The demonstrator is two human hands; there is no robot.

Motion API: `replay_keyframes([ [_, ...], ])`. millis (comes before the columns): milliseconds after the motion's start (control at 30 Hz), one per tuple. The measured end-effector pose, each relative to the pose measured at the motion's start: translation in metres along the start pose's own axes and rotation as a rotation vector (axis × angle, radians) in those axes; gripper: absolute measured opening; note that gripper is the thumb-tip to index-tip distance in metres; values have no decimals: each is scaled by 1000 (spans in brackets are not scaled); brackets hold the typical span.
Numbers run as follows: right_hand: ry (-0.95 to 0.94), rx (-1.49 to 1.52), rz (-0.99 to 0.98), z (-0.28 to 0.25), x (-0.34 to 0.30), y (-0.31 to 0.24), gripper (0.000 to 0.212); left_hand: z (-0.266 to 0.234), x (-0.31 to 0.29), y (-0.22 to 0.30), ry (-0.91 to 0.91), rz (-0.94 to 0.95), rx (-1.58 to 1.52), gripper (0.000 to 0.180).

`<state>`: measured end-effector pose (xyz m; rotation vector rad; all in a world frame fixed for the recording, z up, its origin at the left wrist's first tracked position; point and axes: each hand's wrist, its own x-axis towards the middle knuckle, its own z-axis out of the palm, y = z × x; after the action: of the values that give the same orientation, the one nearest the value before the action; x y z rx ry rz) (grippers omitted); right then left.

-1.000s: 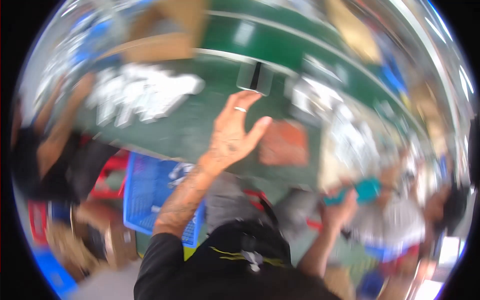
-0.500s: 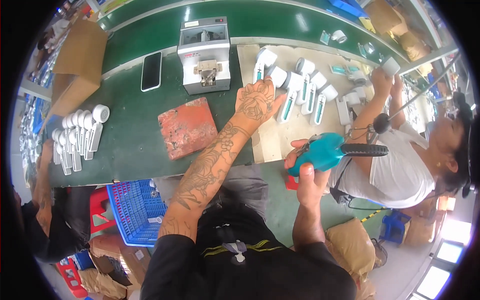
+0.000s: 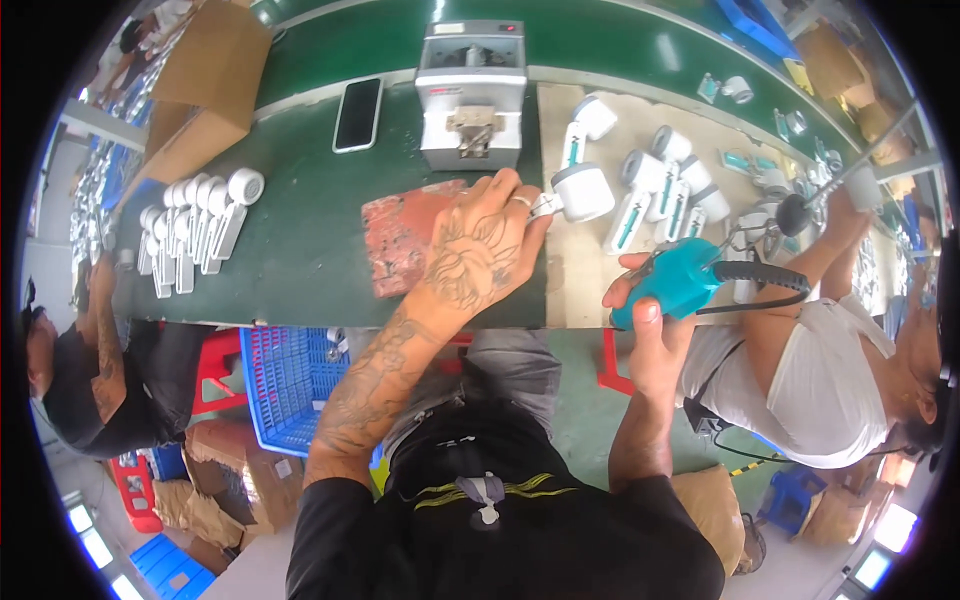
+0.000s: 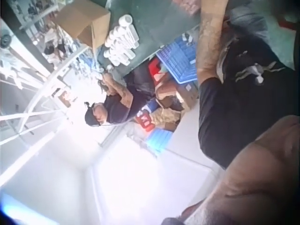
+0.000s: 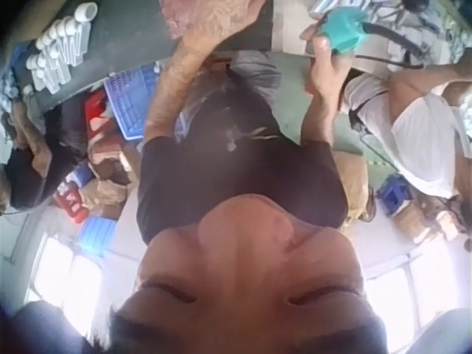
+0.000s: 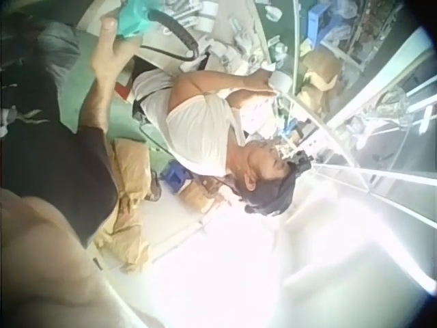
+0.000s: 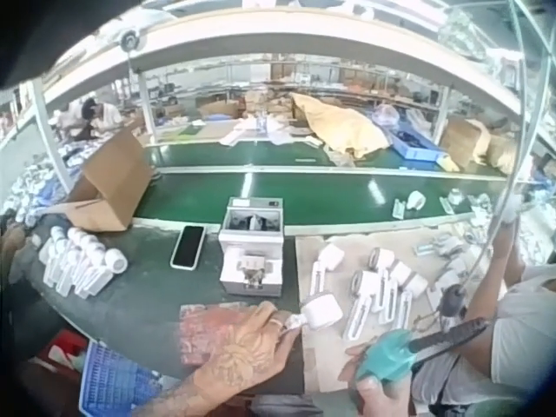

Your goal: Assembling small handheld electric fans on a production line using an electric screwdriver.

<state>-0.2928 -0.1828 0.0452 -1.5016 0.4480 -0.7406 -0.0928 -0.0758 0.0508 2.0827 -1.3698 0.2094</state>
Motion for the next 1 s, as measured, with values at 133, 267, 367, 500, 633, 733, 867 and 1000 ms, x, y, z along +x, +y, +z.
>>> replay_keyframes([
  [133,5,-12,-36,36,4,-1,68,-31,-34,-36,-112,18,68,22],
  [267,61,46,15,68,22,-2,75,-26,-53,-70,-77,85,57,22],
  [367,76,161,-15,85,42,-4,81,-21,-60,-80,-53,71,10,23],
  [500,43,293,-88,103,77,-3,71,-21,-58,-87,5,103,-7,24],
  [633,65,272,-186,135,126,-1,61,-25,-41,-110,-123,53,-102,25],
  [733,47,152,-337,160,160,8,54,-17,-38,-120,-85,32,-198,29],
  [867,52,71,-386,174,186,23,48,-24,-48,-117,-66,67,-175,42],
  [1000,-4,-2,-434,181,193,37,42,-20,-47,-125,-41,28,-181,43],
])
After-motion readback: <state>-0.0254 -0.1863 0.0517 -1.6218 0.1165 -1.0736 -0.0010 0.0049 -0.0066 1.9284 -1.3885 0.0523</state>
